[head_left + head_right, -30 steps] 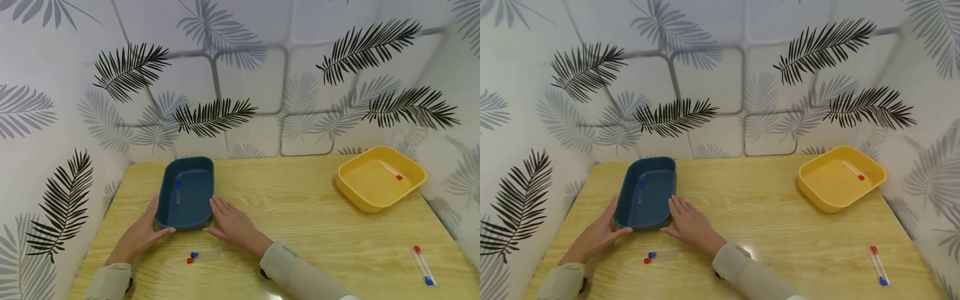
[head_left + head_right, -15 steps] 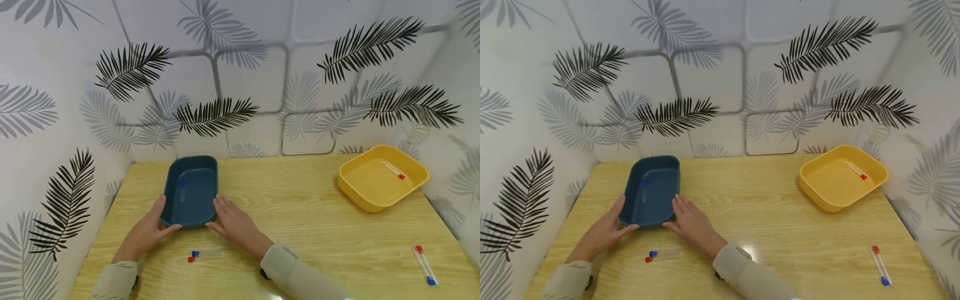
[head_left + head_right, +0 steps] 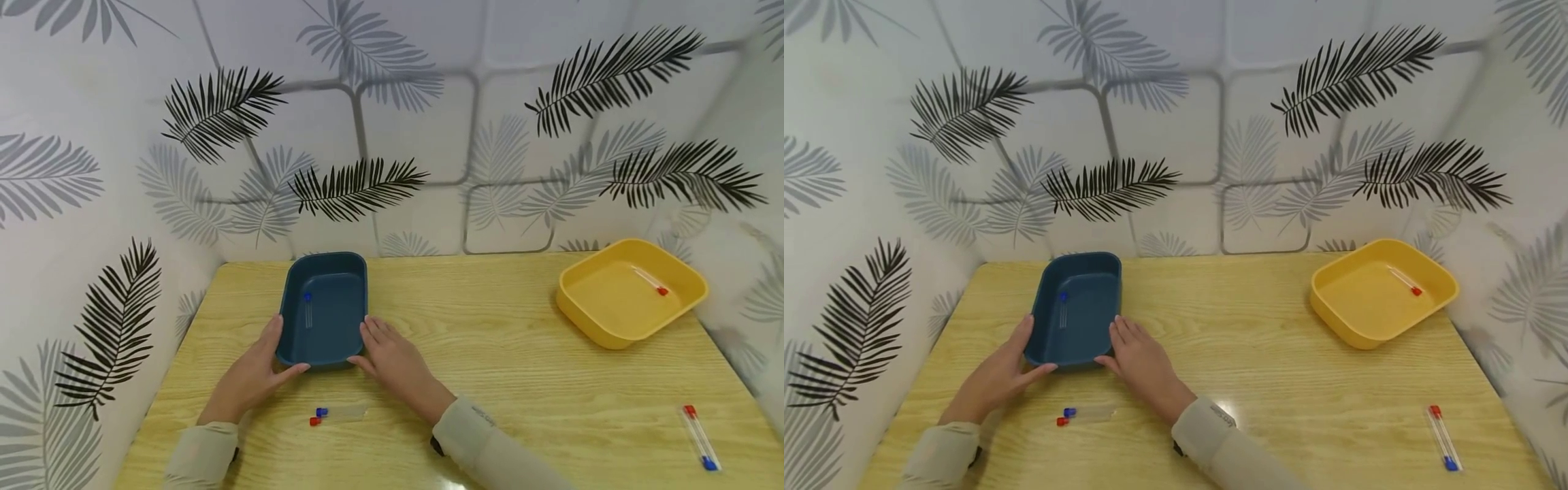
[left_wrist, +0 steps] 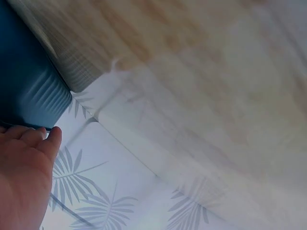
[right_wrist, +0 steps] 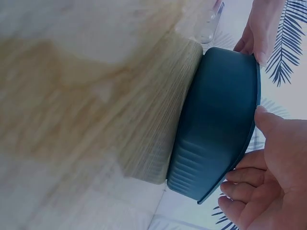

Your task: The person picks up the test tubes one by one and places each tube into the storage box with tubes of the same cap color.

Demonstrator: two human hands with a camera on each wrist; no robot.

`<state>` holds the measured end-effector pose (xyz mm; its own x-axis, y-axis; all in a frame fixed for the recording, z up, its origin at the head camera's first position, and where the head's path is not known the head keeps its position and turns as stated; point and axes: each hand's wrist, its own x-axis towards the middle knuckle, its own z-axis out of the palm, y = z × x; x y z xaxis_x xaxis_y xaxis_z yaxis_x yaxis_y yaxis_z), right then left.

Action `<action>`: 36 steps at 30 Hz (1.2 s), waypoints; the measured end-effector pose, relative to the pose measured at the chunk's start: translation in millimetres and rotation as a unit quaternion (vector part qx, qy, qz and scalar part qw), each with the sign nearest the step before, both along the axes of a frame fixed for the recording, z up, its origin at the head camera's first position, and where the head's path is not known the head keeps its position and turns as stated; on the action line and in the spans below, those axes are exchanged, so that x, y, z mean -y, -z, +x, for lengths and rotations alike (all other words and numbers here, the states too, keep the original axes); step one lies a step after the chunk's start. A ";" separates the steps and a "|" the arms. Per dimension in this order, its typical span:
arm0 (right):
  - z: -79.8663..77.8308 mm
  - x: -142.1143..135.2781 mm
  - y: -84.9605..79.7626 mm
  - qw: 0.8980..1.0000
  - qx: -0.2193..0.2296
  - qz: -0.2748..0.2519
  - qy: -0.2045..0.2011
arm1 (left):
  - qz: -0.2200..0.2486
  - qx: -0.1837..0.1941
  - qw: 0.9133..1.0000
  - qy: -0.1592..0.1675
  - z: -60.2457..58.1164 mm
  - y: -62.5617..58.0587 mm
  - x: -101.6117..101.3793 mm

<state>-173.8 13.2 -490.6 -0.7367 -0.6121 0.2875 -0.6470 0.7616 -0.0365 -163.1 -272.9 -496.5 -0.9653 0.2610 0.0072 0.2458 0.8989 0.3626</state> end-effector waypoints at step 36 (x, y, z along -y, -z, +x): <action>13.7 -36.3 -0.1 0.998 0.030 -0.033 0.040 | -0.013 -0.028 0.999 0.023 -3.5 1.1 -45.6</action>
<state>-160.1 49.5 -490.5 -0.7998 -0.5317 0.2784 -0.5792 0.8055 -0.1253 -166.6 -227.3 -497.7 -0.9504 0.3065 0.0530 0.3067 0.8948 0.3246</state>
